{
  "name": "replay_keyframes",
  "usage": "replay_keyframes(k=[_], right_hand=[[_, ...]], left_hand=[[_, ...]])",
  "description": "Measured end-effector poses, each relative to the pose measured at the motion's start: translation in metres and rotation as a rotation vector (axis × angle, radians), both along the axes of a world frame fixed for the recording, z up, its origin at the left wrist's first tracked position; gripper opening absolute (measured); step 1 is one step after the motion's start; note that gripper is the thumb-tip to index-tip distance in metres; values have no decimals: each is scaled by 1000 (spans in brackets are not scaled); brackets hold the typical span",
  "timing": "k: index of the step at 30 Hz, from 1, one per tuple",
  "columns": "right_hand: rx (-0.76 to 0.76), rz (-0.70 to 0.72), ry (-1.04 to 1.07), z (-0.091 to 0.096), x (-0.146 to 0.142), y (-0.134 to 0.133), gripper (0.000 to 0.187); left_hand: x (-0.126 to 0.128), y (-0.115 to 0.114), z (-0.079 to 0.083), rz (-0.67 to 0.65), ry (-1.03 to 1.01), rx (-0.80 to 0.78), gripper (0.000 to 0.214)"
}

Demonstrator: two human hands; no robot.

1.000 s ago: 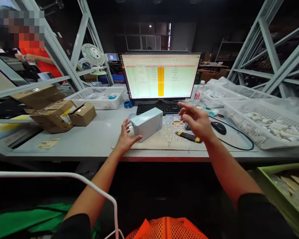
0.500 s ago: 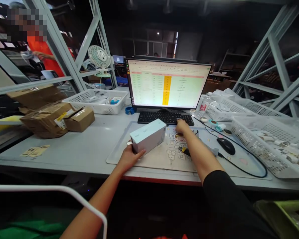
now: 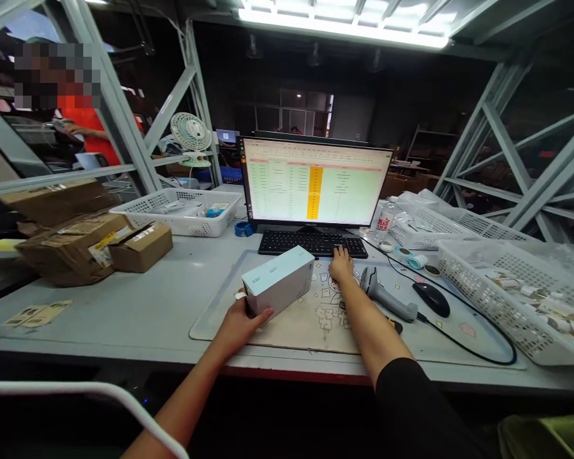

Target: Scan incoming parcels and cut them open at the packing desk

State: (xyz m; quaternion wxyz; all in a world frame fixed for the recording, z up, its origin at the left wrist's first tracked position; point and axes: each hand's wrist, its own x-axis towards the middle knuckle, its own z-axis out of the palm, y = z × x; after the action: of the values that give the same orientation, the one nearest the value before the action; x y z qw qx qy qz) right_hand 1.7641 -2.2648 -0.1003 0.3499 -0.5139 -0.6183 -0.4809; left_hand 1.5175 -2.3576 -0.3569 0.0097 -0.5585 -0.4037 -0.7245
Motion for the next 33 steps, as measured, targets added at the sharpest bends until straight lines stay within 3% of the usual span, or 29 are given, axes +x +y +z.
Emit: replay_keyframes(k=[8, 23, 28, 31, 33], right_hand=[[55, -3, -3, 0, 3, 7, 54], [82, 153, 105, 3, 7, 19, 61], [105, 346, 182, 2, 5, 5, 64], [92, 572, 160, 8, -10, -23, 53], [-18, 761, 28, 11, -24, -50, 45]], left_hand=[[5, -4, -1, -91, -19, 73, 87], [7, -6, -2, -93, -4, 99, 83], [8, -5, -2, -91, -7, 94, 88], [6, -2, 0, -84, -22, 125, 93], [4, 2, 1, -62, -33, 147, 93]])
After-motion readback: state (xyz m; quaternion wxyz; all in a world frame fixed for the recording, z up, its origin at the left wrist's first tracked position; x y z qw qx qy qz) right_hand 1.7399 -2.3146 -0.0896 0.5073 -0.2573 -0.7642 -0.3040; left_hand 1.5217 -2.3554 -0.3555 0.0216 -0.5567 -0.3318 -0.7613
